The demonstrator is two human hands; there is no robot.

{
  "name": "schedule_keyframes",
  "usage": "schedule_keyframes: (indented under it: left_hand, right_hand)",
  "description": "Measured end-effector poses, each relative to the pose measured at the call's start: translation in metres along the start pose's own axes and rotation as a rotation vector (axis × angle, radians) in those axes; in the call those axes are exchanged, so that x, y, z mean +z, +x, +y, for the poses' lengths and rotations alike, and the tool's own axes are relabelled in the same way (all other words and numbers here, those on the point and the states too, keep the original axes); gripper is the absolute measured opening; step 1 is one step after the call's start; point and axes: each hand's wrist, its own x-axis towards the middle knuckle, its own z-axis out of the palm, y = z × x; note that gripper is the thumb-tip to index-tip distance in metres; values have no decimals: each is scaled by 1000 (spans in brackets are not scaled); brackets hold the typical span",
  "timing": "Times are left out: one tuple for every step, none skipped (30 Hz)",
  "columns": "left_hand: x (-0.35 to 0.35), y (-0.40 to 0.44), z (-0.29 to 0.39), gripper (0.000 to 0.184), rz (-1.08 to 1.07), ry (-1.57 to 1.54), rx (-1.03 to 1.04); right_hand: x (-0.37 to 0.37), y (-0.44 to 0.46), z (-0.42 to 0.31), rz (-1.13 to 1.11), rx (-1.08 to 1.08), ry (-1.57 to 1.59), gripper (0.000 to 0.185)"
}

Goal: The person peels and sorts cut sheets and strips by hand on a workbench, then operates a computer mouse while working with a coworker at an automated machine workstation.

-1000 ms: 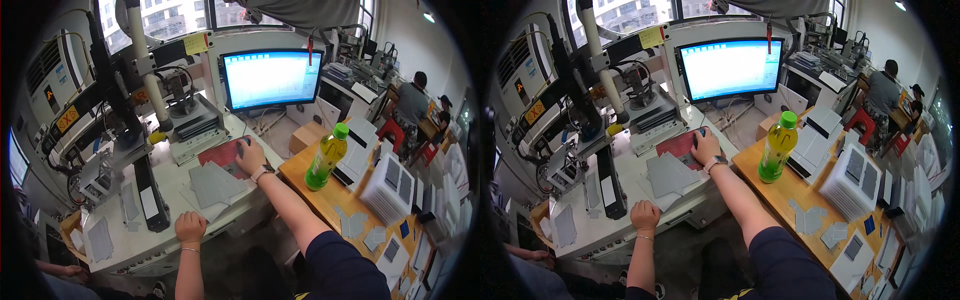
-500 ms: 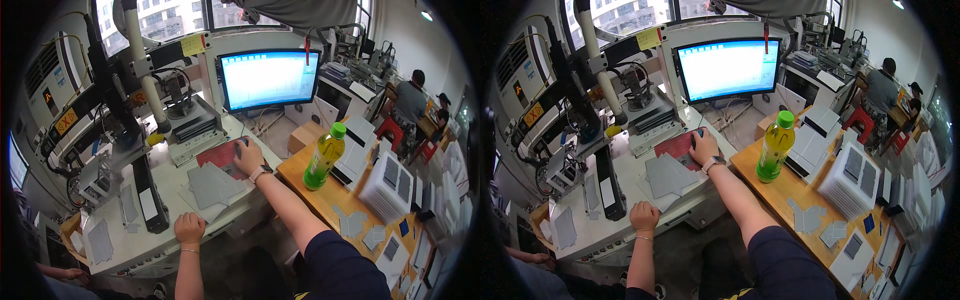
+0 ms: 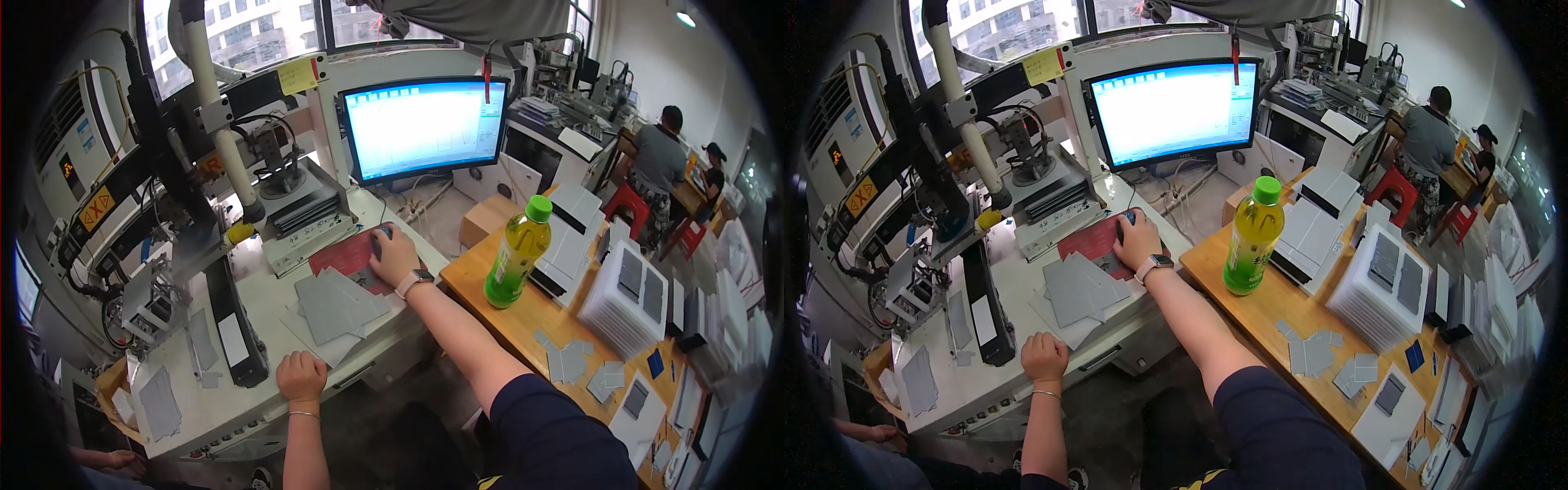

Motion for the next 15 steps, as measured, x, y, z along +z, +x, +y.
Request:
schedule_keyframes:
  left_hand:
    - [0,0,0,15,-6,-4,-3]
    - [0,-1,0,15,-2,0,-3]
    - [1,-1,0,14,2,4,-2]
    - [2,-1,0,14,7,8,-2]
    - [1,-1,0,14,5,7,-1]
    - [1,-1,0,14,4,6,0]
    - [1,-1,0,14,2,6,1]
    - [1,-1,0,14,2,12,1]
    - [1,-1,-1,14,1,18,3]
    - [1,-1,-1,14,0,24,3]
    - [1,-1,0,15,-1,21,2]
    - [0,0,0,15,-2,18,1]
    - [-1,1,0,15,-4,16,0]
    - [-1,1,1,15,-3,16,0]
    - [-2,1,1,15,-2,17,0]
  right_hand:
    - [0,0,0,4,-3,-4,48]
    - [1,0,0,8,-6,-8,48]
    - [0,0,0,12,-8,-13,48]
    - [-1,0,-1,9,-7,-16,48]
    - [-1,0,-1,6,-5,-19,48]
    - [-1,0,-1,3,-3,-22,48]
    - [0,0,-1,6,-6,-22,48]
    - [0,0,0,10,-10,-23,48]
    - [0,0,0,14,-13,-24,48]
    - [1,0,0,14,-11,-28,48]
    - [1,0,0,15,-10,-30,48]
    - [1,0,0,15,-9,-32,48]
    - [1,0,0,15,-9,-31,49]
    - [1,0,0,15,-10,-30,49]
    - [1,0,0,15,-11,-29,49]
